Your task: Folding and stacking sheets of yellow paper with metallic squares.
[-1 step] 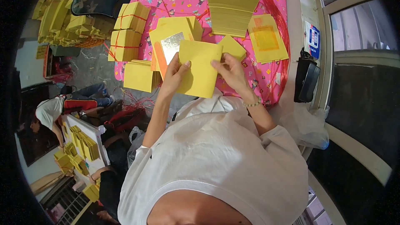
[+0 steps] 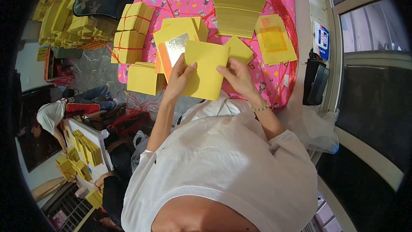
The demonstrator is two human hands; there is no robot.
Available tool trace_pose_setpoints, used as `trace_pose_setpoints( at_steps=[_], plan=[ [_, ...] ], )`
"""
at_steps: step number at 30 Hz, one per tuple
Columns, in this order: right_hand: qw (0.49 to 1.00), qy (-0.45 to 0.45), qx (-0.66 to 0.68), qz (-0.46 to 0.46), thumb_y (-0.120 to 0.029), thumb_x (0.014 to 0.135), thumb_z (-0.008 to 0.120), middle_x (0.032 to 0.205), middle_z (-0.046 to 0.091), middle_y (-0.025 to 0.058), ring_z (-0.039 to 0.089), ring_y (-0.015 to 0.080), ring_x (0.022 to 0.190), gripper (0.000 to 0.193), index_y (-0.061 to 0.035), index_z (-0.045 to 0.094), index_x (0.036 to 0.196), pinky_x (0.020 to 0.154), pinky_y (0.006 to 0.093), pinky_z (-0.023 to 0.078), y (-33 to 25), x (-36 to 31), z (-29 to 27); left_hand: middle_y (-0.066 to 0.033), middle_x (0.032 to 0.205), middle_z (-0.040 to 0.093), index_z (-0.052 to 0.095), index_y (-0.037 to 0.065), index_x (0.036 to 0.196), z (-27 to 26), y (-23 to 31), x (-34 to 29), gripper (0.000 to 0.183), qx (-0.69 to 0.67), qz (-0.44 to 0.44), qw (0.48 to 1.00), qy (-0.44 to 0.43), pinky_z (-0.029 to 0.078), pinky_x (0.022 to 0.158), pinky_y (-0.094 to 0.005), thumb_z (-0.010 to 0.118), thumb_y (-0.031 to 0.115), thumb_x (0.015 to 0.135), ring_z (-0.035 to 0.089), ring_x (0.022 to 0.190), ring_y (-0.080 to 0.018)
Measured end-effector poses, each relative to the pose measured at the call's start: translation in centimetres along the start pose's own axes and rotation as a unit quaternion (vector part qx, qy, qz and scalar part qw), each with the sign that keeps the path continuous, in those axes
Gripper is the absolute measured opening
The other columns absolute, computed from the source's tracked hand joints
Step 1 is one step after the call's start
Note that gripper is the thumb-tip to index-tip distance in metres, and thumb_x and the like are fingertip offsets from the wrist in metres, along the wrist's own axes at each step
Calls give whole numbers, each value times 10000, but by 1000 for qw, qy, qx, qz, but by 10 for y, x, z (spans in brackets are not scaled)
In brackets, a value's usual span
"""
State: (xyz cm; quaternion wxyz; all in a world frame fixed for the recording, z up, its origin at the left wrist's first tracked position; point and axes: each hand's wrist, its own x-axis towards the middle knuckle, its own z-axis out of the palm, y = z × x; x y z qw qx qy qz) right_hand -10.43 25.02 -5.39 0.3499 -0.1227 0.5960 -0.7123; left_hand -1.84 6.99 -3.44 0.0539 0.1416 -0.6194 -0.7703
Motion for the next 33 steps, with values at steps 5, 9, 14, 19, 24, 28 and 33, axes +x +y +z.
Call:
trace_pose_setpoints(
  at_steps=[5,9,14,19,24,28,33],
  plan=[
    [998,60,1,6,-119,923,538,976,643,54,630,98,792,241,8,561,1127,620,228,529,29,0,-26,-100,1069,574,429,20,1230,0,-3,7,330,118,23,993,-3,459,805,-299,507,129,929,560,956,-159],
    [977,205,50,17,-153,928,531,938,651,37,638,110,771,224,-18,578,1100,604,230,524,44,13,-59,-127,1087,581,441,46,1253,-12,-3,8,366,214,64,970,98,490,781,-329,531,162,918,590,940,-199],
    [972,211,-24,105,-189,929,537,959,647,29,631,110,763,235,-41,572,1108,650,245,515,94,29,-92,-118,1066,599,507,45,1192,-23,-9,-1,296,208,32,973,92,493,759,-307,533,139,912,598,914,-181],
    [965,218,-57,136,-214,921,555,970,655,34,639,116,772,248,-58,576,1112,648,258,529,135,54,-101,-124,992,615,553,39,1126,-24,-15,-7,249,293,39,951,95,497,701,-310,551,91,882,615,852,-196],
    [941,253,-172,142,-196,905,565,934,658,71,641,135,751,263,0,577,1080,574,240,532,152,62,-98,-136,929,609,572,38,1077,-29,-26,-12,237,366,54,923,104,485,738,-352,584,77,843,597,834,-253],
    [937,274,-184,118,-176,863,598,841,647,101,619,178,692,245,31,575,992,572,295,517,162,63,-99,-137,890,593,587,46,1049,-29,-25,-16,257,436,83,891,93,455,791,-387,627,87,799,558,849,-291],
    [861,338,-380,20,-182,831,637,762,631,128,612,208,636,252,39,550,916,539,343,484,151,58,-76,-123,947,568,595,53,1031,-29,-25,-17,327,489,101,864,62,443,799,-389,701,109,727,520,905,-298]
  ],
)
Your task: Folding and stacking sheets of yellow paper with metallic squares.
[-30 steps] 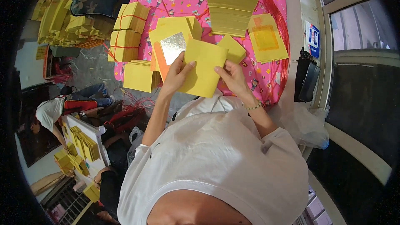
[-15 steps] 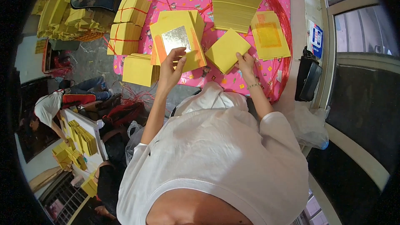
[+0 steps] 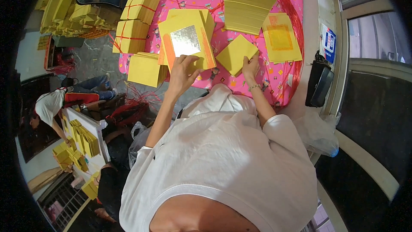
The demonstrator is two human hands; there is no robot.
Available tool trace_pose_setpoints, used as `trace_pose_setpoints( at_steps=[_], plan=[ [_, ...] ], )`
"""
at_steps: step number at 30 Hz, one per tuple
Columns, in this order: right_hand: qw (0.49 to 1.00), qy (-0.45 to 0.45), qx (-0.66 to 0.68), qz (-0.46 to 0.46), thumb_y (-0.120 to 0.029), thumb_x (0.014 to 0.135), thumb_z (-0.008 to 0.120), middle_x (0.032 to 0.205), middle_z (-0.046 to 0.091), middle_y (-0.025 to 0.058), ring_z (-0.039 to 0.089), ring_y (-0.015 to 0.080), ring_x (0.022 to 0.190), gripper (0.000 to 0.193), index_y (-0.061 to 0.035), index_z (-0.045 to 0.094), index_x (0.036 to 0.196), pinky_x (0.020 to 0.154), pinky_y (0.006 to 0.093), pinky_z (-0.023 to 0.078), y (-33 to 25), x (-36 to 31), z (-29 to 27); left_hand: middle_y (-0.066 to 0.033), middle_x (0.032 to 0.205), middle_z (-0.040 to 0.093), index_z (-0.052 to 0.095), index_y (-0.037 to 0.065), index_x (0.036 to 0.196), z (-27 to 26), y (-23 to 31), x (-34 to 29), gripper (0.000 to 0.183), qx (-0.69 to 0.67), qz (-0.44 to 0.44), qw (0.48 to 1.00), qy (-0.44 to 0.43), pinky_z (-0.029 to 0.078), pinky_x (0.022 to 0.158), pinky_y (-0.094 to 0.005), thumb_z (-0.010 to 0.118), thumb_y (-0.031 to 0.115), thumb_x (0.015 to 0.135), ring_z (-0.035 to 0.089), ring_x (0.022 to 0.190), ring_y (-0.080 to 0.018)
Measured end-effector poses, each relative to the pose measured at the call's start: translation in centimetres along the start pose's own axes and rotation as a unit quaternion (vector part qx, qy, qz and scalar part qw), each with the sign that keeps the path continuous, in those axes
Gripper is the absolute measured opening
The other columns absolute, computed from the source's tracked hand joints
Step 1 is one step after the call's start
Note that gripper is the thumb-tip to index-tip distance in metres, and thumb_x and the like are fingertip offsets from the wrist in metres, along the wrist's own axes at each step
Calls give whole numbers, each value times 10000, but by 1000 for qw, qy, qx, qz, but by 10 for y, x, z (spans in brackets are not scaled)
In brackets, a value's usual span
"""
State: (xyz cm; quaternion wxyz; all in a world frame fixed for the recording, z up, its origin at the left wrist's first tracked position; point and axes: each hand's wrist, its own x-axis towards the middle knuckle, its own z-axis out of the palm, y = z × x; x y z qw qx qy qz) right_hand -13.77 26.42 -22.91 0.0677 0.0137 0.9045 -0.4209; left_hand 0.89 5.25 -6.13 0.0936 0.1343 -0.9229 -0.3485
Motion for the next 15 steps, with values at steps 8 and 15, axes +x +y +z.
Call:
trace_pose_setpoints(
  at_steps=[8,15],
  plan=[
    [994,29,-89,-58,-236,765,682,938,551,169,562,338,870,430,13,455,1032,763,448,445,-7,-3,-13,-106,1004,541,576,52,1029,5,-3,2,415,55,30,998,-30,446,811,-391,756,120,661,499,960,-300],
    [979,139,-4,-147,-192,756,704,992,478,142,520,266,758,484,11,442,1109,695,399,456,-20,-8,-23,-114,985,596,643,29,929,-4,-7,3,280,-14,13,999,-36,460,818,-367,740,106,678,544,940,-288]
  ],
)
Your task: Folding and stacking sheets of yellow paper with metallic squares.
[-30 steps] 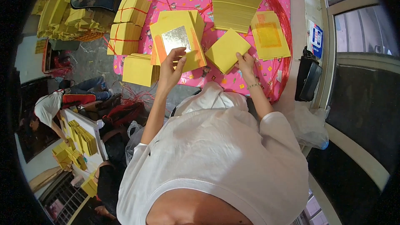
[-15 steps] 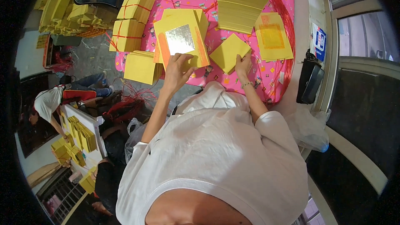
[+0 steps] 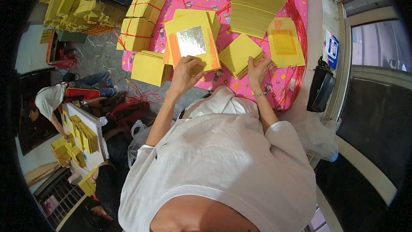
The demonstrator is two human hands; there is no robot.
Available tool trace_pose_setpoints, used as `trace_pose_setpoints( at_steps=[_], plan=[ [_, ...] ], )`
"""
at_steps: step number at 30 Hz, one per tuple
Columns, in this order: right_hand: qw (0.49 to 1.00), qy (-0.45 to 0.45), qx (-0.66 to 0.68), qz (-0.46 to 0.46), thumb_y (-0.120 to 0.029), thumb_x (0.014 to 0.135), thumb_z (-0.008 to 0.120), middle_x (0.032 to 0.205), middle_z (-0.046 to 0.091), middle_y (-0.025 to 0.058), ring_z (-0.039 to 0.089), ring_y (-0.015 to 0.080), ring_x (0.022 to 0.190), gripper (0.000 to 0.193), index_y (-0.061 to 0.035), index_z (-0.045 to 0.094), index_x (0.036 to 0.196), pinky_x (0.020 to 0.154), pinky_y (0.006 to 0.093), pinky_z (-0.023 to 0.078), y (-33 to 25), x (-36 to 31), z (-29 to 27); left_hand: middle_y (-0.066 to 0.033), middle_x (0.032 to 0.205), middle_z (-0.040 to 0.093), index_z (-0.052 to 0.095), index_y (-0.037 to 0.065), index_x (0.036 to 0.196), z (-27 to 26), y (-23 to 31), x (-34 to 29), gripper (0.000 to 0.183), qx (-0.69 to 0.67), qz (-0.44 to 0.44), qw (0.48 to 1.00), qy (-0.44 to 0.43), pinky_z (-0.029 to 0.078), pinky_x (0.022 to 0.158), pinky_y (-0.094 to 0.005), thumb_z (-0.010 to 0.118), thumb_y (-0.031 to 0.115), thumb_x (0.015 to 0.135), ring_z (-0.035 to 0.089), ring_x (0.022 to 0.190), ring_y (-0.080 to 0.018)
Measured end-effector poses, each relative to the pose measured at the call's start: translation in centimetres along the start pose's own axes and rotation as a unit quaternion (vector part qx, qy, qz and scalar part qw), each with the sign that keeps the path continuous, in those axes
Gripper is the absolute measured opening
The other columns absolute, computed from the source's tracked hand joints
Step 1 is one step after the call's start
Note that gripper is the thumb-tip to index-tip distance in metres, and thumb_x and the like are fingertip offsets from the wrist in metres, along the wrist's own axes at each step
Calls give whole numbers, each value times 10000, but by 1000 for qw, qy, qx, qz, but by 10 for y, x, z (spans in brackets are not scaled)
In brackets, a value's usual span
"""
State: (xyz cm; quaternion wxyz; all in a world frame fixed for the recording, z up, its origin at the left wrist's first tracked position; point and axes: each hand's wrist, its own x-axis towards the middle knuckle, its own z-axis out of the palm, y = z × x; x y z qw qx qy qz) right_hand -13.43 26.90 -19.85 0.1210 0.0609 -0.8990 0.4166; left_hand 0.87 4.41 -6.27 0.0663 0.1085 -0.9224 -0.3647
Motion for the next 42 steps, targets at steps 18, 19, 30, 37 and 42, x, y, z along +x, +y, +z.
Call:
trace_pose_setpoints(
  at_steps=[18,19,30,37,42],
  plan=[
    [912,-331,220,-107,-82,840,621,834,557,49,573,101,636,134,-34,623,965,527,229,462,-127,-1,-31,-61,858,623,661,-44,843,4,-21,-2,100,-244,-114,963,4,465,648,-220,669,50,811,566,735,-95],
    [911,-331,220,-107,-82,840,621,834,557,49,573,101,636,134,-34,623,965,527,229,462,-128,-2,-31,-58,850,622,659,-46,841,4,-22,-2,102,-243,-116,963,1,460,645,-220,668,51,812,561,735,-94],
    [912,-334,219,-92,-78,837,617,814,556,42,560,100,614,134,-43,625,966,527,226,448,-125,-5,-33,-66,842,632,675,-41,857,3,-24,-3,105,-262,-109,959,-7,472,640,-224,676,51,807,579,736,-100],
    [915,-334,207,-92,-81,838,612,813,557,41,544,101,604,127,-43,627,958,524,229,437,-124,-4,-34,-68,857,640,681,-45,856,3,-26,-2,111,-277,-114,954,-10,483,643,-222,688,49,796,588,732,-101],
    [913,-337,215,-80,-79,839,608,818,559,48,557,109,620,123,-40,627,954,536,233,448,-123,-4,-34,-70,861,640,684,-46,860,0,-22,0,113,-263,-113,958,-20,498,654,-224,689,45,792,597,744,-104]
  ],
)
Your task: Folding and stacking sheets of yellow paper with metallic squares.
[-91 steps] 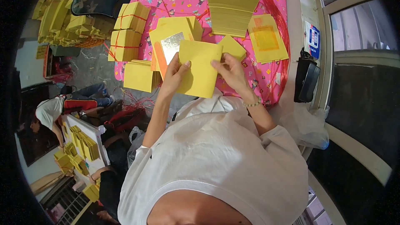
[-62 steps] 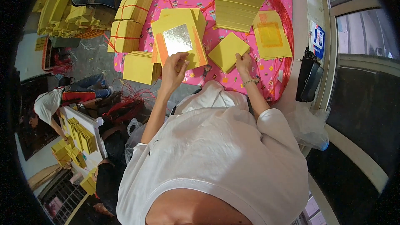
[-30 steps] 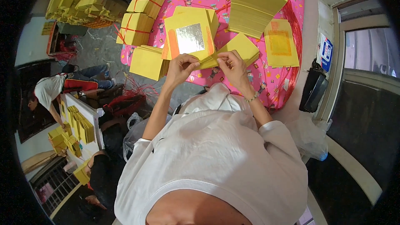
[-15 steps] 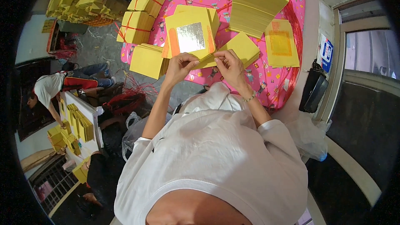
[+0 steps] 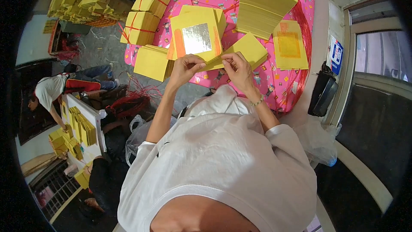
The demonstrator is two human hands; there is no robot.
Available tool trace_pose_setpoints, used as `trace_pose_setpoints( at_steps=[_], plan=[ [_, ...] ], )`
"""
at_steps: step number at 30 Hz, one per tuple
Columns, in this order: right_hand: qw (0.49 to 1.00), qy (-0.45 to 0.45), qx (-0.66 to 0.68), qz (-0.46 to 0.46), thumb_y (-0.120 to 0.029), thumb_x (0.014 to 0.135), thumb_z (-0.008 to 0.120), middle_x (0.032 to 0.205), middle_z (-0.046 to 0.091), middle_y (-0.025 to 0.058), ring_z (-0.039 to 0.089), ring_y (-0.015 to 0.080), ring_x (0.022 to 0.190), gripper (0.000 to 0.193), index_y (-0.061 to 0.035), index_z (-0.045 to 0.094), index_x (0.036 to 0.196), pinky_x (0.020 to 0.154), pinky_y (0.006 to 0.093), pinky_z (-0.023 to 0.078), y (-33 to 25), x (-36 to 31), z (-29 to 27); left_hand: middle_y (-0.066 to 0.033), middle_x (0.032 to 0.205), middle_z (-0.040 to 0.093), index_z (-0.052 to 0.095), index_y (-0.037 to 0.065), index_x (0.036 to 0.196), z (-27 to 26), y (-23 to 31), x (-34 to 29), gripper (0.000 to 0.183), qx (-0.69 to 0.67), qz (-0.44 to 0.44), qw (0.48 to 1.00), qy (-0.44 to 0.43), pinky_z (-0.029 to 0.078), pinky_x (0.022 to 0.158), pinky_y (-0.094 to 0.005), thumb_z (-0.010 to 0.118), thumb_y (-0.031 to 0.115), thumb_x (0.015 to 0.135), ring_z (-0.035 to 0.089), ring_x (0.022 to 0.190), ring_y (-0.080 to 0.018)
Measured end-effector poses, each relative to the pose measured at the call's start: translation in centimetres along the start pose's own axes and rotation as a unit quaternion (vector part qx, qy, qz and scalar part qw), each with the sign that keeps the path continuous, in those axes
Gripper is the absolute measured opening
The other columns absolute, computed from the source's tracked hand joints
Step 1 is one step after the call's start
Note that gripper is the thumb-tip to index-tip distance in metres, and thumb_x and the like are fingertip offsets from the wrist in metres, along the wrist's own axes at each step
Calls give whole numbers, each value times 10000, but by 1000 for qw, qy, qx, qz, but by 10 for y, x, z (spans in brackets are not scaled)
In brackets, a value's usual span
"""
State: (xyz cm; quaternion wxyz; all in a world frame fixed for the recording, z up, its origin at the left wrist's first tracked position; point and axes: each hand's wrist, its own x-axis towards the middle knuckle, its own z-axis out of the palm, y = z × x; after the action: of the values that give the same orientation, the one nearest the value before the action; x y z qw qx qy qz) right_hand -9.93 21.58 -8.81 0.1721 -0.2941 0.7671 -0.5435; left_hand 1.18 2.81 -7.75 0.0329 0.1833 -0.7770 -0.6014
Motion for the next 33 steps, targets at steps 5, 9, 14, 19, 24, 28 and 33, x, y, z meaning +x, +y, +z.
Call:
trace_pose_setpoints(
  at_steps=[5,9,14,19,24,28,33],
  plan=[
    [1000,-11,-12,7,-78,837,609,825,564,55,570,119,641,129,-33,626,957,555,240,461,-2,0,1,-76,811,637,687,-27,849,0,-1,-2,98,-21,1,1000,7,496,644,-245,688,48,786,601,710,-115],
    [1000,-17,-19,5,-78,836,609,831,568,64,588,133,664,136,-29,626,962,569,252,470,1,0,2,-77,808,635,686,-30,851,0,-1,-1,111,-14,13,1000,1,500,645,-244,694,56,782,604,713,-117],
    [1000,-17,-19,5,-81,836,607,829,567,69,592,137,669,133,-27,627,957,573,254,470,-1,0,2,-81,812,636,685,-33,850,0,-2,-1,118,-17,17,1000,-2,501,641,-246,698,58,777,607,712,-120],
    [999,4,-28,19,-91,832,609,830,567,66,581,142,647,132,-31,627,949,570,260,465,-1,1,0,-75,801,634,676,-36,849,1,-8,0,120,-37,3,999,12,499,646,-241,692,69,795,607,712,-113],
    [995,31,-93,-8,-156,781,660,796,568,71,579,176,633,173,-33,625,897,596,313,468,-4,7,7,-72,798,625,665,-32,858,2,-6,-1,113,-56,-3,998,26,492,638,-237,681,66,804,601,707,-108],
    [994,-17,-103,13,-174,762,672,777,565,88,581,194,640,203,-17,612,876,605,322,471,-7,14,16,-98,844,601,639,-25,851,3,-3,-2,155,16,47,998,24,485,684,-285,710,76,758,603,774,-178],
    [988,-61,-139,15,-163,765,650,790,577,103,587,212,646,233,11,592,908,600,315,470,-15,15,17,-127,886,554,548,-7,965,6,14,-9,306,158,146,976,40,466,745,-349,712,71,719,566,840,-280]
  ],
)
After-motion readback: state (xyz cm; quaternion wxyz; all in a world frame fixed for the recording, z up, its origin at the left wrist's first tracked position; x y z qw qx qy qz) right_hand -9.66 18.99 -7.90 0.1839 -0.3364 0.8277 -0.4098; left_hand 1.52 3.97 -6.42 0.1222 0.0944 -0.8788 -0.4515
